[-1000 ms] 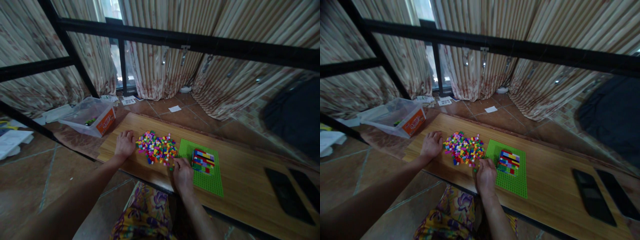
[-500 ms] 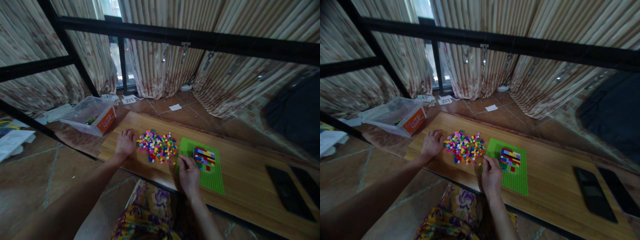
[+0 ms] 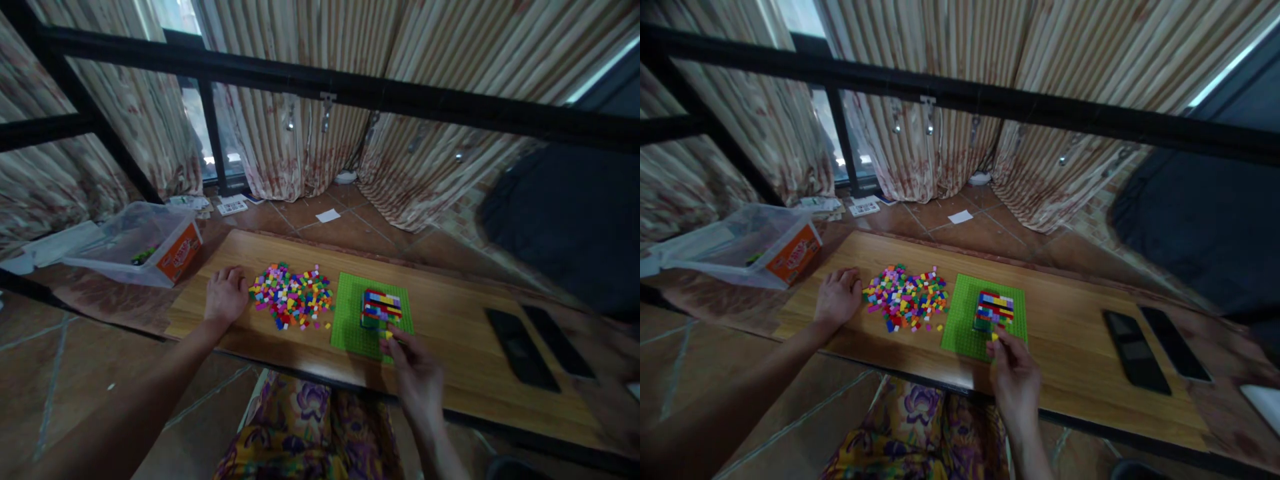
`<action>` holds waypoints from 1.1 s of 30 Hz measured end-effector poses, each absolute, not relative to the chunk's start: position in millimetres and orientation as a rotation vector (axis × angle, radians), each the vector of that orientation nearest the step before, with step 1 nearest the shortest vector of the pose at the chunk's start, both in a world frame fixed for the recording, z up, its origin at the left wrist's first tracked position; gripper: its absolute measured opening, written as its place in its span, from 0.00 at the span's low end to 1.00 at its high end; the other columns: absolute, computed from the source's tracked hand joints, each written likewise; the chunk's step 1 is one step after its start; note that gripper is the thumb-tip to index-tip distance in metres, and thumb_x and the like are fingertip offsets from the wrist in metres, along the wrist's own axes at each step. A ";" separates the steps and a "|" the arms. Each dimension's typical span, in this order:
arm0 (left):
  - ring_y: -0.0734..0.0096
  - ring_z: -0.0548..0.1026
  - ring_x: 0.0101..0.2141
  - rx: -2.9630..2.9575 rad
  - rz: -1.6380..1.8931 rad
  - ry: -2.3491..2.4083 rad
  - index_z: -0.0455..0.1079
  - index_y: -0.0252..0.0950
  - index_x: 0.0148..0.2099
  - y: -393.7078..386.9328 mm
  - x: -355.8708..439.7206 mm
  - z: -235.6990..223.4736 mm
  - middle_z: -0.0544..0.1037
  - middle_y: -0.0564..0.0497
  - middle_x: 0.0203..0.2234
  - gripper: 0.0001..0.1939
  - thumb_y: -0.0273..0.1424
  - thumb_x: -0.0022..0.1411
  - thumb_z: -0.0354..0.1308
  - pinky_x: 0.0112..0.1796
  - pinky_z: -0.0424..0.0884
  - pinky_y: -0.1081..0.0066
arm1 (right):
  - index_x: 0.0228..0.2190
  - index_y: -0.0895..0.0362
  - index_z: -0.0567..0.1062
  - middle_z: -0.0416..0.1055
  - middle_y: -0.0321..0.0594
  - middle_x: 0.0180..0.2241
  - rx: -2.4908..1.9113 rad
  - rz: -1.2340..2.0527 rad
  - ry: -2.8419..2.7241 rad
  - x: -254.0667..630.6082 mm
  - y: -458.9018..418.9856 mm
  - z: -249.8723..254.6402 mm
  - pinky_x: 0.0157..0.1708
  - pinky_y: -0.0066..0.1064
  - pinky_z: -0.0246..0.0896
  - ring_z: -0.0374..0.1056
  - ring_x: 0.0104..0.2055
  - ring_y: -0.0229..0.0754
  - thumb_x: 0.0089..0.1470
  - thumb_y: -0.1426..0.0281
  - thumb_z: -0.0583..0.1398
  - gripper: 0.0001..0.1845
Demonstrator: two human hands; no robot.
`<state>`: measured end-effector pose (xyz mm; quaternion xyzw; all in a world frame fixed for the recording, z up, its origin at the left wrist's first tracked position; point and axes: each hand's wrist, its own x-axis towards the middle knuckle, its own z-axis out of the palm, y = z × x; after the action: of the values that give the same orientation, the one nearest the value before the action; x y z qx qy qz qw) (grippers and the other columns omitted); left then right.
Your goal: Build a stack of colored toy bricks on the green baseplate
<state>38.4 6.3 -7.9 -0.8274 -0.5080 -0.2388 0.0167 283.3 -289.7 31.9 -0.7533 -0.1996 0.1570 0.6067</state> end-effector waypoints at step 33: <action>0.52 0.71 0.46 -2.580 -0.716 -1.563 0.71 0.35 0.48 8.8 37.8 -6.8 0.75 0.41 0.46 0.18 0.35 0.62 0.46 0.50 0.66 0.55 | 0.32 0.58 0.81 0.79 0.46 0.35 -1.923 0.125 -0.621 345.4 -283.4 10.9 0.39 0.37 0.68 0.74 0.37 0.47 0.51 0.55 0.61 0.19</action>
<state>37.8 8.8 -6.8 -0.8320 -0.5040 -0.2309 0.0206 345.4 -283.4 10.9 -0.8054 -0.2603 0.0525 0.5299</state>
